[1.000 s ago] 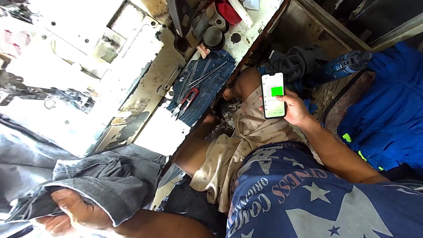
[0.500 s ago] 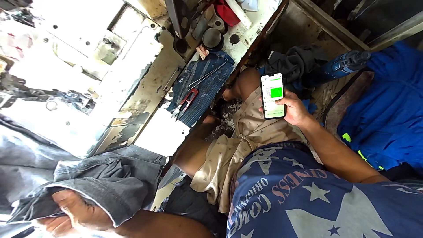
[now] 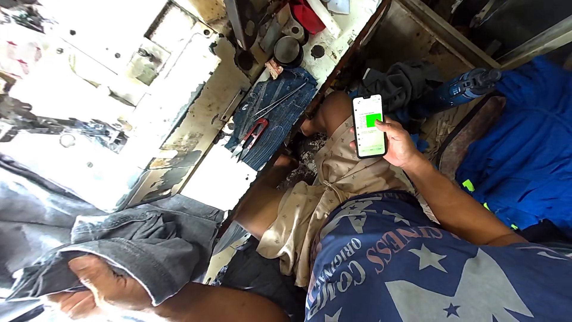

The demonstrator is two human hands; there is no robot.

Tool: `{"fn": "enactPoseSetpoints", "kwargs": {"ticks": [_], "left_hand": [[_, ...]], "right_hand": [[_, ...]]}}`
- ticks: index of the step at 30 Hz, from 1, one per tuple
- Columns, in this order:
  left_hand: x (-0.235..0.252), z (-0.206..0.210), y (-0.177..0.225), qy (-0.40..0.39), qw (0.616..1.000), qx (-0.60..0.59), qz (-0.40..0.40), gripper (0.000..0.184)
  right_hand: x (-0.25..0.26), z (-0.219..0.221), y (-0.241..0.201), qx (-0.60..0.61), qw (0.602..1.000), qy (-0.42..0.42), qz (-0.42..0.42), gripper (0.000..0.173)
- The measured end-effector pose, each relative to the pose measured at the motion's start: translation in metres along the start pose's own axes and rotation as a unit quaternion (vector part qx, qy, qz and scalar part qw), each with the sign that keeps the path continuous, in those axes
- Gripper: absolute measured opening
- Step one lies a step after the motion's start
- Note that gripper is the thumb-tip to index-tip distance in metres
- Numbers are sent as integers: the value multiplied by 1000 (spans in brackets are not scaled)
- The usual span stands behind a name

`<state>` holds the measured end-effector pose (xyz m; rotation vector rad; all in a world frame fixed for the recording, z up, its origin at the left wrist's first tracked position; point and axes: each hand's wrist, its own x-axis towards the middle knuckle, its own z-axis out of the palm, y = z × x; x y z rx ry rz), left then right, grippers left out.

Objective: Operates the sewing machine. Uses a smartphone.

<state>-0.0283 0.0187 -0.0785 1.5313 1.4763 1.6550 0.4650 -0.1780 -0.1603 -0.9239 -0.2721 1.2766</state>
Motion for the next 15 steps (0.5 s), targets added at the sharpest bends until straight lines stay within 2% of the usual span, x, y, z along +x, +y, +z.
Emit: {"fn": "enactPoseSetpoints", "kwargs": {"ticks": [3,8,12,15], "left_hand": [[5,-11,-15,-6,1000,11,2,50],[-12,22,39,5,999,21,-36,51],[-30,73,117,91,986,62,-129,46],[-31,74,125,84,985,69,-131,42]], "right_hand": [[2,-1,-2,11,1000,-6,1,51],[6,-3,-14,66,997,-29,11,62],[6,1,-21,120,992,-41,7,74],[6,1,-22,94,995,-33,-15,81]]}}
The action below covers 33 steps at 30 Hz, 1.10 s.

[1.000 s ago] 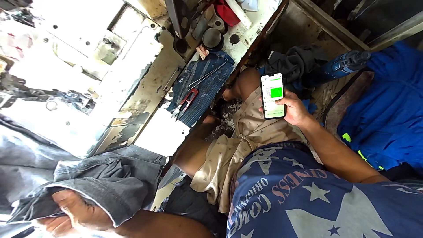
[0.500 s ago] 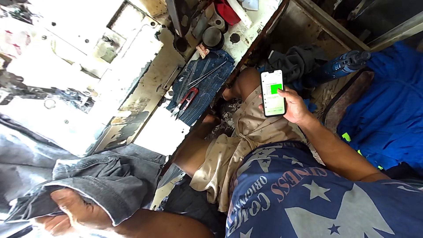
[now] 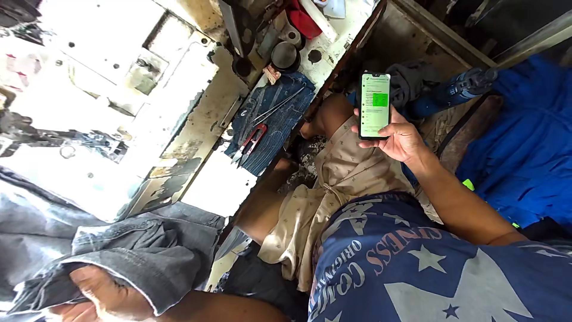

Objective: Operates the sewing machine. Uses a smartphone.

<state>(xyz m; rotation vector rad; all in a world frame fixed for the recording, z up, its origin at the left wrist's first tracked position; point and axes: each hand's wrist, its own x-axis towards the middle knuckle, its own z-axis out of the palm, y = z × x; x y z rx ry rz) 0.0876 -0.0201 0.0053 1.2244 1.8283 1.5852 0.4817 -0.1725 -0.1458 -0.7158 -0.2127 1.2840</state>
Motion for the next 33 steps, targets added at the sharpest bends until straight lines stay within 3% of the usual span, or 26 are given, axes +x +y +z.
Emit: {"fn": "enactPoseSetpoints", "kwargs": {"ticks": [5,8,10,15,17,19,23,28,30,33], "left_hand": [[4,0,-15,4,1000,4,6,46],[17,-13,-42,-31,999,-17,-31,33],[21,-17,-54,-54,997,-42,-30,34],[16,-13,-46,-45,997,-63,-25,38],[25,-14,-58,-36,996,-81,4,36],[37,-26,-75,-82,992,-76,50,43],[19,-7,-38,-19,999,-23,-13,35],[15,-13,-42,-34,998,-46,2,34],[23,-17,-44,-14,999,-50,16,25],[45,-37,-76,-95,992,-50,69,41]], "right_hand": [[0,-7,-2,-46,998,-8,-32,89],[0,-7,-3,-57,998,-8,-40,90],[-1,-8,-3,-60,997,-11,-40,91],[-2,-9,-3,-65,997,-12,-40,93],[-2,-9,-3,-66,997,-11,-40,93],[-2,-7,-3,-74,996,-3,-40,92],[-3,-4,-2,-91,995,17,-37,89],[-8,-2,1,-77,997,3,-30,86],[-8,-2,1,-75,997,-1,-30,87],[-8,2,0,-78,997,1,-26,88]]}}
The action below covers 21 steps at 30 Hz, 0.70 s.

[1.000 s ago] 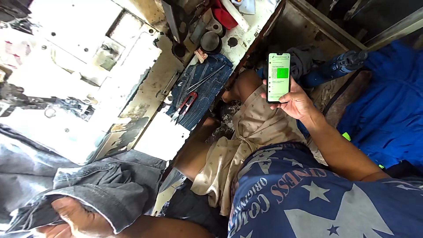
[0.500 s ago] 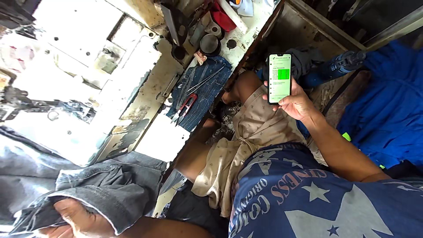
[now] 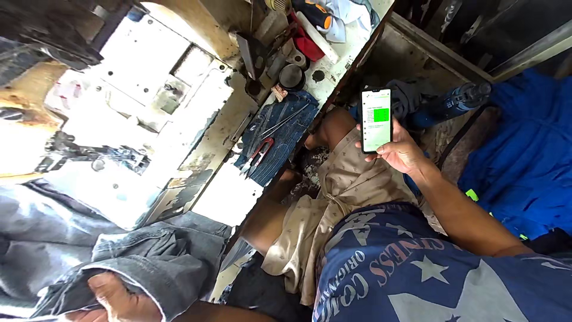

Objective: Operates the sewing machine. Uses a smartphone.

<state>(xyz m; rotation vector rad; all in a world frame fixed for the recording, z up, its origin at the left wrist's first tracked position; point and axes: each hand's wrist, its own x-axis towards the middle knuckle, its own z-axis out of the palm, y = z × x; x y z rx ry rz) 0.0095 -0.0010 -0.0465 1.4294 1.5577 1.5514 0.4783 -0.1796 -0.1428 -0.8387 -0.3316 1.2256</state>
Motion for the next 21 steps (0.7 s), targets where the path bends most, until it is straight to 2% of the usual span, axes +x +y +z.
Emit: {"fn": "enactPoseSetpoints", "kwargs": {"ticks": [2,4,8,12,16,21], "left_hand": [[7,-9,-20,-22,999,-27,25,46],[11,-12,-33,-9,998,-57,32,46],[12,-15,-32,-17,998,-45,44,44],[12,-13,-26,-14,997,-58,40,39],[13,-13,-29,-9,995,-93,45,39],[11,-13,-26,2,994,-109,30,42]], "right_hand": [[-1,0,0,2,1000,-10,-4,89],[-1,0,0,6,1000,-21,-9,88],[-7,7,-3,26,999,-18,-6,83],[-13,17,-8,37,999,-17,4,68],[-20,24,-8,-2,1000,10,9,55],[-32,34,0,-68,996,65,1,49]]}}
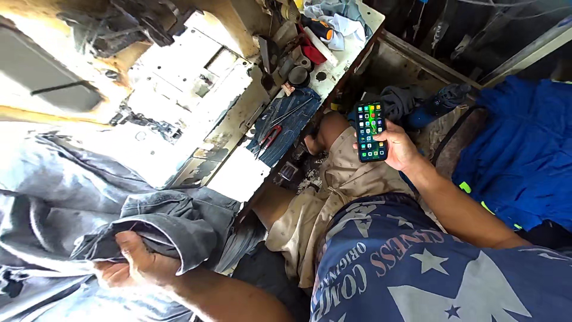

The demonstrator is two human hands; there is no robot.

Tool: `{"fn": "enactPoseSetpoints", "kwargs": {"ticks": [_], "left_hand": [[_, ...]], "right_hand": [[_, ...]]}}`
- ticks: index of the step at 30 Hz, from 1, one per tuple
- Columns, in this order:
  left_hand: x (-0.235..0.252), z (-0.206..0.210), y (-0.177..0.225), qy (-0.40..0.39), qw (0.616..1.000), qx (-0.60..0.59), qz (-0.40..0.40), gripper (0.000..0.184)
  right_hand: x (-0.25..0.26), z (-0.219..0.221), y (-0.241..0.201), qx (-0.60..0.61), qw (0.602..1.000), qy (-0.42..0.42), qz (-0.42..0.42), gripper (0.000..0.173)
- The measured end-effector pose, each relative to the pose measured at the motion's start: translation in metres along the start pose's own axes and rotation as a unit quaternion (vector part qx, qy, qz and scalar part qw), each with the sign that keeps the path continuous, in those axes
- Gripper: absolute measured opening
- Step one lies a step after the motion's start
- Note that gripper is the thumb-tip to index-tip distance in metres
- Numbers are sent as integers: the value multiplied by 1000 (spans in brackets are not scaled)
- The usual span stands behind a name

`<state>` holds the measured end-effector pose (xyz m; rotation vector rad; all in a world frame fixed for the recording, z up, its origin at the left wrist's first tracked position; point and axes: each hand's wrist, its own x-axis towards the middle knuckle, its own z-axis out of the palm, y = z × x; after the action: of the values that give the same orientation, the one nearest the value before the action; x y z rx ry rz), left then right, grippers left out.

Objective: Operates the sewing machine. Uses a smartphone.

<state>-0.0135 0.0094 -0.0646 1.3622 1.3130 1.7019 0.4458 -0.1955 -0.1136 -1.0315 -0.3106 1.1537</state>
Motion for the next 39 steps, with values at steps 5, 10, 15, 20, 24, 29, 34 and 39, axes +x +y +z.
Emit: {"fn": "enactPoseSetpoints", "kwargs": {"ticks": [5,10,15,20,24,29,34,39], "left_hand": [[2,-3,-7,4,1000,-27,5,40],[3,-2,-7,4,1000,-16,7,39],[4,-4,-8,-3,1000,28,-1,41],[4,1,-2,-8,998,60,-2,42],[1,17,17,3,995,101,-25,45],[-6,40,45,33,992,108,-57,42],[4,10,8,6,994,102,-29,43],[2,13,11,-8,995,96,-27,44]], "right_hand": [[-10,-1,14,-59,998,27,2,55],[-3,-1,20,-20,1000,-5,16,46],[10,-2,12,-37,999,-10,15,45],[27,-4,-5,-49,999,-3,-15,46],[40,-4,-19,-42,998,14,-38,48],[53,-6,-28,-17,998,23,-48,47],[59,-7,-28,0,998,30,-53,46],[66,-5,-25,9,999,19,-49,41]]}}
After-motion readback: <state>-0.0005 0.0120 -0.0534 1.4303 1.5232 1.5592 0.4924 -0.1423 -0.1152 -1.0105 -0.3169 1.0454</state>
